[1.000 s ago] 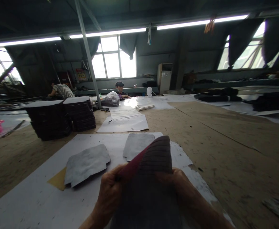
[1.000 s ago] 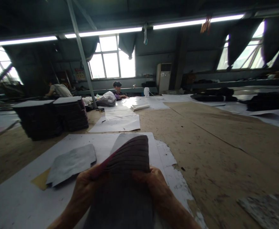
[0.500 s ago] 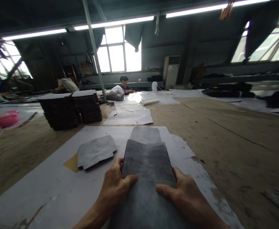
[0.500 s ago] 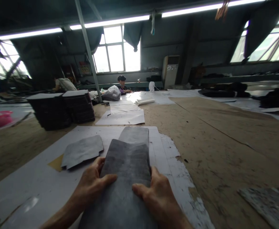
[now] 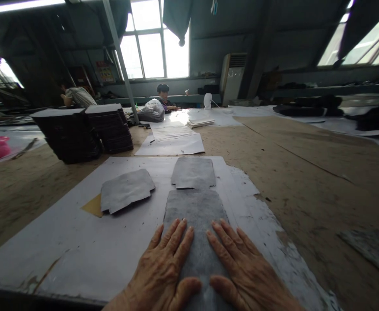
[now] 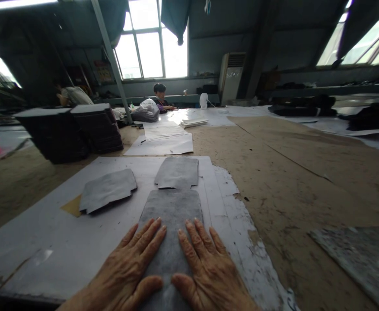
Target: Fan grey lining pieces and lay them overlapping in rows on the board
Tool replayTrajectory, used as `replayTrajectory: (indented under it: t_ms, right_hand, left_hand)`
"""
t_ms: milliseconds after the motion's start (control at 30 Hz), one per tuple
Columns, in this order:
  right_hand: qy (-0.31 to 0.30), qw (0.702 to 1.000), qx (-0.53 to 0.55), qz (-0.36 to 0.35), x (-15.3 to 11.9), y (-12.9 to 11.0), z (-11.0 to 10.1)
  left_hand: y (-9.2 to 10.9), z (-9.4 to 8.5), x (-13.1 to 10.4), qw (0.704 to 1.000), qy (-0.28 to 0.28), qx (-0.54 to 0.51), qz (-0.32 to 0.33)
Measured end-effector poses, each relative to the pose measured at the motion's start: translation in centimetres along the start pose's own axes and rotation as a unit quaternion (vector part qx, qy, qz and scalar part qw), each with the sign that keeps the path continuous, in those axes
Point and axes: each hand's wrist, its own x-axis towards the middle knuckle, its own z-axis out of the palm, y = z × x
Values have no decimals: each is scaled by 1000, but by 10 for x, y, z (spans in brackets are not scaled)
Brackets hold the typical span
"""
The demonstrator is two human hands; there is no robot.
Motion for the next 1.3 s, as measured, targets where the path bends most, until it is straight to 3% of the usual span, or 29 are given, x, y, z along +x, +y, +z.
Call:
replayTrajectory:
  t_ms: [100, 200, 400, 633, 767, 900, 1133, 1300]
  right_hand:
    - [-13, 998, 42, 45, -2, 2, -4]
    - [19, 993, 82, 88, -2, 6, -8]
    - [36, 996, 79, 24, -2, 5, -10]
    - [75, 979, 159, 99, 12, 8, -9]
    - [55, 974, 189, 112, 21, 12, -10]
    - [33, 967, 198, 156, 26, 20, -9]
    - [-38, 963, 200, 175, 35, 28, -3]
    - [7, 969, 193, 156, 32, 23, -9]
  left_hand:
    - [1, -4, -1, 1000, 0, -16, -26]
    - [0, -5, -5, 998, 23, -13, -59]
    - [2, -1, -13, 996, 64, 59, -8]
    - [4, -4, -10, 993, 70, 92, 0]
    - [0, -6, -9, 996, 74, 49, 2]
    - [-7, -11, 3, 994, 92, -29, -54]
    - [-24, -18, 26, 990, 70, -97, -77]
    - [-24, -19, 21, 988, 104, -92, -74]
